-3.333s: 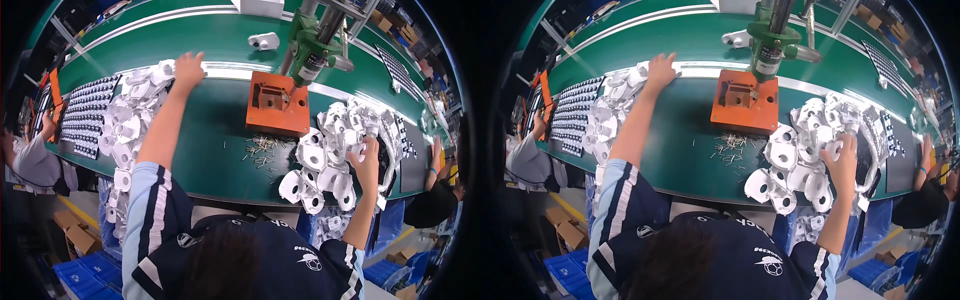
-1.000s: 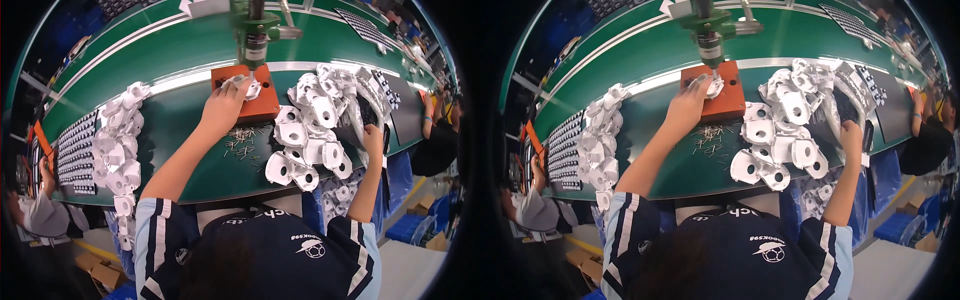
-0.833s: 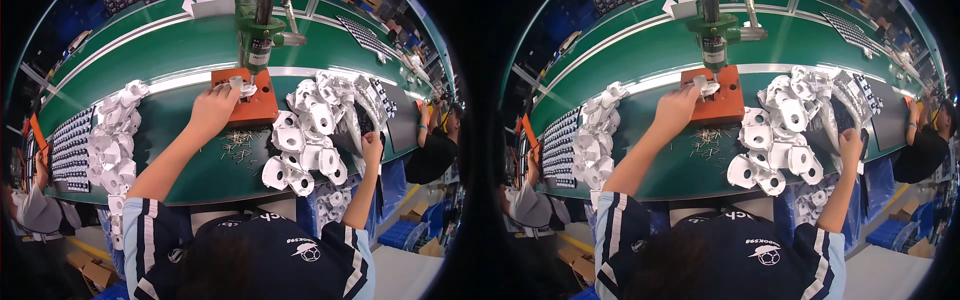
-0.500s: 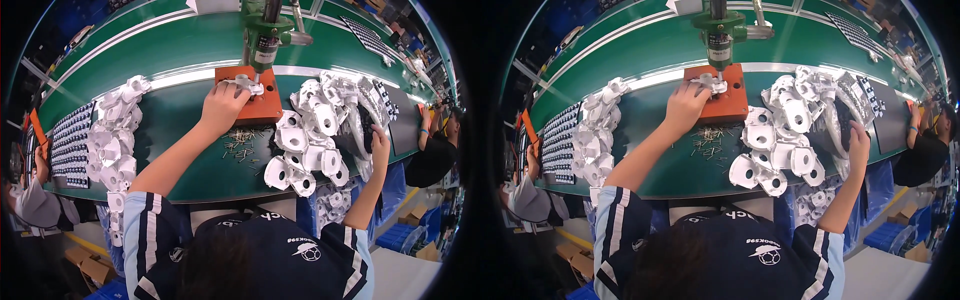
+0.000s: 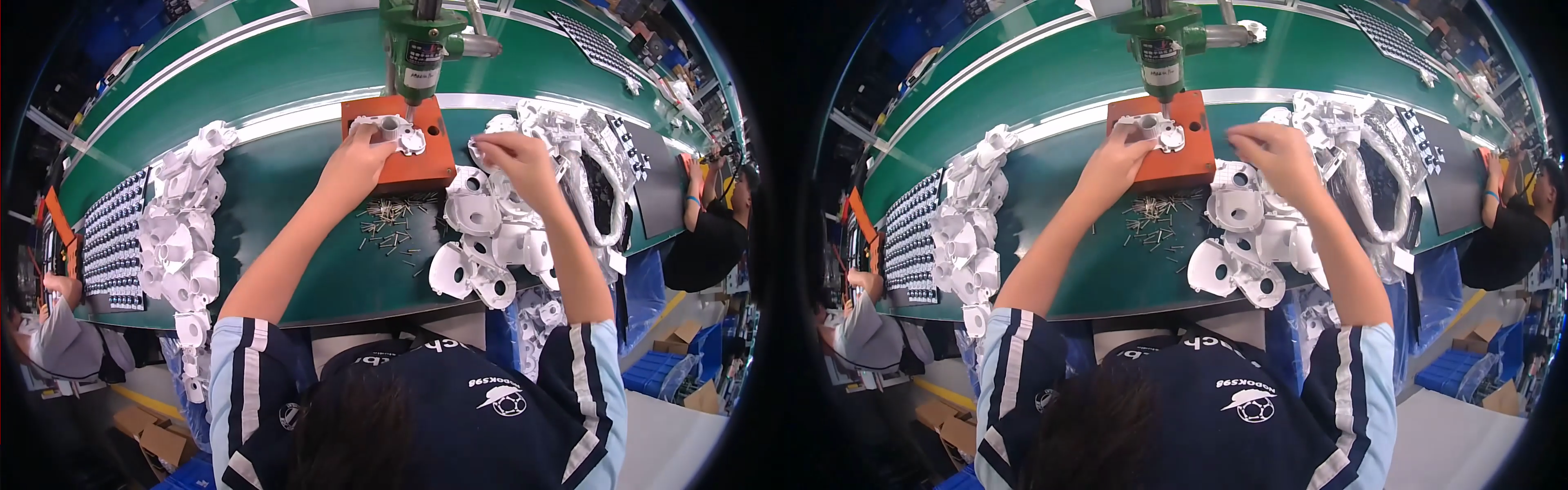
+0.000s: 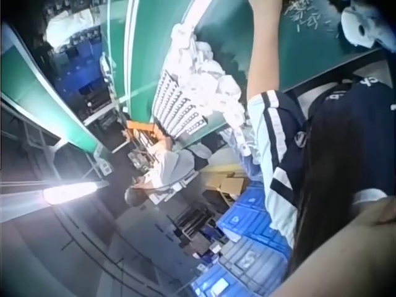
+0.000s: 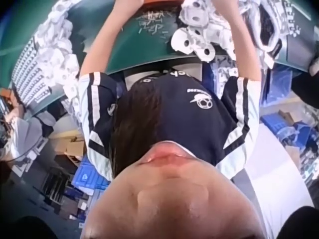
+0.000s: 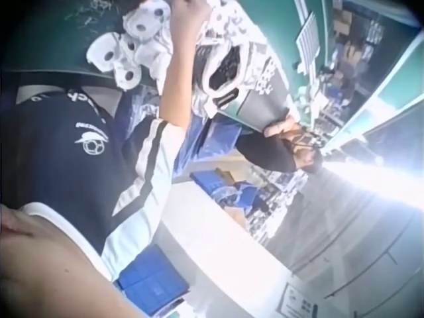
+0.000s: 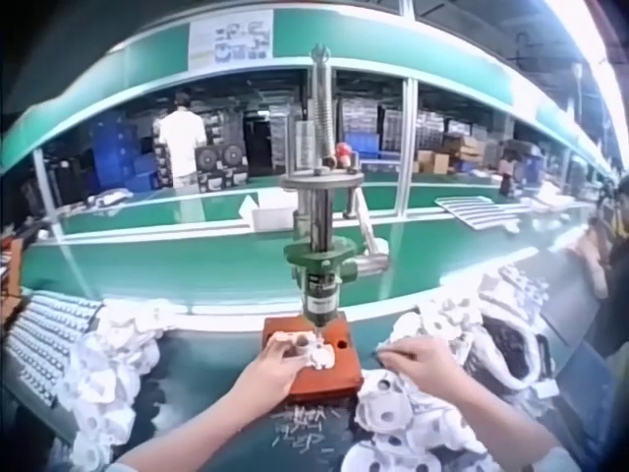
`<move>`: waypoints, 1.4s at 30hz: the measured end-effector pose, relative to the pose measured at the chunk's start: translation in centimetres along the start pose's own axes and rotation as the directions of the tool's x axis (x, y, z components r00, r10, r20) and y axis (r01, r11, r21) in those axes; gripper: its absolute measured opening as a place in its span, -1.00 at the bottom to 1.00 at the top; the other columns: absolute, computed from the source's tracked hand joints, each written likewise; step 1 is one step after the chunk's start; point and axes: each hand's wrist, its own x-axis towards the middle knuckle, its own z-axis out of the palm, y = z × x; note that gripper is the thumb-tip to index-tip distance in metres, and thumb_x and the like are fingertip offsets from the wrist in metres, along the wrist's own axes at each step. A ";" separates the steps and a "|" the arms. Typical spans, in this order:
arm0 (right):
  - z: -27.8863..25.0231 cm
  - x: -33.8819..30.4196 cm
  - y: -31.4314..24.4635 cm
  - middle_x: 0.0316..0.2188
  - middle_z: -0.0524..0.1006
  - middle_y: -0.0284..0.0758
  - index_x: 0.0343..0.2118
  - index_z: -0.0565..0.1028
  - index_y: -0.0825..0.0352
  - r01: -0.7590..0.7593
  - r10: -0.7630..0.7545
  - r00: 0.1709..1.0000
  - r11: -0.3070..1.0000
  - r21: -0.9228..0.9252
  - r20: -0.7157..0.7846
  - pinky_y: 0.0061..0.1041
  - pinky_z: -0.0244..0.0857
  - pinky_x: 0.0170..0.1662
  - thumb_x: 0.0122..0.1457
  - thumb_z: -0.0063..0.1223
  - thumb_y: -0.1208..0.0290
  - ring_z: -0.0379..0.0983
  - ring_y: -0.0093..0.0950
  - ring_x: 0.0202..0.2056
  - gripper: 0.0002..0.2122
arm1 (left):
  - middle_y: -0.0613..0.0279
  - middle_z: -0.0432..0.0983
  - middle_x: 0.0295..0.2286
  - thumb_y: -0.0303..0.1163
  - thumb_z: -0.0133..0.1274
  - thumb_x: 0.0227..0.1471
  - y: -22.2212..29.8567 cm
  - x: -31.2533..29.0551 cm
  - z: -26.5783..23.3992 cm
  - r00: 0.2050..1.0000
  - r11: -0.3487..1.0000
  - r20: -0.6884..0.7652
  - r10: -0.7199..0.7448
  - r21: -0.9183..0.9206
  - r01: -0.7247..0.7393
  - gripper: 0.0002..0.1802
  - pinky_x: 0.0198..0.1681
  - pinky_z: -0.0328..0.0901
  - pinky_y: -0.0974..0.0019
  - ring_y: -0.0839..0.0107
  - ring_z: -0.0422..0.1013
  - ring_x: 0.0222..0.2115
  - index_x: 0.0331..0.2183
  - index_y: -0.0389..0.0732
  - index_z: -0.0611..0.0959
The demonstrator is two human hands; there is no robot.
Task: Assembling white plastic housing components using a manual hand press on a factory production line.
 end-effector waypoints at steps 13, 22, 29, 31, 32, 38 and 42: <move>8.5 6.3 2.9 -0.38 0.53 -0.21 -0.41 0.54 0.43 0.340 -0.360 0.928 0.923 -0.179 -0.095 -0.46 0.31 -0.35 0.00 0.10 0.50 0.44 -0.31 -0.44 -0.88 | -0.02 0.33 -0.04 -0.03 0.23 -0.29 -0.3 -1.1 1.1 0.982 0.996 -0.170 0.087 0.021 -0.084 -0.48 0.14 0.08 0.05 0.10 0.24 0.02 -0.27 -0.14 0.59; 9.1 5.9 2.6 -0.43 0.48 -0.28 -0.50 0.48 0.45 0.351 -0.383 0.914 0.913 -0.209 -0.137 -0.45 0.31 -0.39 -0.06 0.16 0.56 0.43 -0.37 -0.45 -0.91 | 0.02 0.34 -0.07 -0.03 0.25 -0.33 -0.3 -1.3 1.1 0.978 0.998 -0.199 0.053 -0.013 -0.057 -0.48 0.14 0.08 0.05 0.13 0.26 0.00 -0.29 -0.13 0.60; 9.1 5.8 2.8 -0.43 0.53 -0.30 -0.50 0.54 0.35 0.497 -0.504 0.863 0.848 -0.184 0.010 -0.39 0.28 -0.22 -0.10 0.15 0.49 0.43 -0.33 -0.33 -0.92 | 0.03 0.36 -0.09 -0.01 0.24 -0.31 -0.4 -1.5 1.3 0.975 0.997 -0.213 0.058 -0.029 -0.065 -0.47 0.16 0.05 0.08 0.14 0.25 0.01 -0.29 -0.13 0.60; 8.5 5.6 2.3 -0.43 0.54 -0.31 -0.49 0.55 0.34 0.531 -0.533 0.844 0.810 -0.248 0.064 -0.38 0.25 -0.19 -0.08 0.13 0.47 0.43 -0.34 -0.31 -0.91 | 0.03 0.36 -0.09 -0.01 0.24 -0.31 -0.4 -1.5 1.4 0.976 0.997 -0.207 0.061 -0.038 -0.071 -0.47 0.16 0.05 0.08 0.14 0.25 0.02 -0.29 -0.13 0.60; 8.2 5.4 1.9 -0.43 0.54 -0.31 -0.49 0.55 0.33 0.566 -0.559 0.821 0.765 -0.307 0.118 -0.38 0.23 -0.16 -0.06 0.12 0.44 0.42 -0.35 -0.30 -0.91 | 0.03 0.36 -0.09 -0.01 0.24 -0.31 -0.4 -1.5 1.5 0.977 0.996 -0.202 0.068 -0.042 -0.078 -0.47 0.16 0.05 0.09 0.14 0.25 0.02 -0.28 -0.12 0.60; 6.4 2.7 -2.3 -0.27 0.53 -0.24 -0.34 0.53 0.34 0.571 -0.512 0.820 0.696 -0.436 0.256 -0.37 0.20 -0.12 -0.06 0.09 0.48 0.38 -0.31 -0.16 -0.82 | 0.05 0.36 -0.08 -0.01 0.24 -0.30 -0.7 -1.3 1.4 0.979 0.998 -0.196 0.055 -0.021 -0.061 -0.48 0.17 0.04 0.11 0.16 0.24 0.02 -0.27 -0.10 0.60; 7.5 -1.8 -5.8 -0.51 0.46 -0.34 -0.57 0.49 0.30 0.635 -0.389 0.751 0.650 -0.418 0.534 -0.40 0.18 -0.30 -0.23 0.16 0.44 0.35 -0.36 -0.34 -0.88 | 0.08 0.35 -0.06 0.03 0.22 -0.28 -1.1 -1.7 1.7 0.981 0.999 -0.192 0.040 -0.011 -0.043 -0.47 0.17 0.04 0.12 0.18 0.22 0.04 -0.26 -0.08 0.60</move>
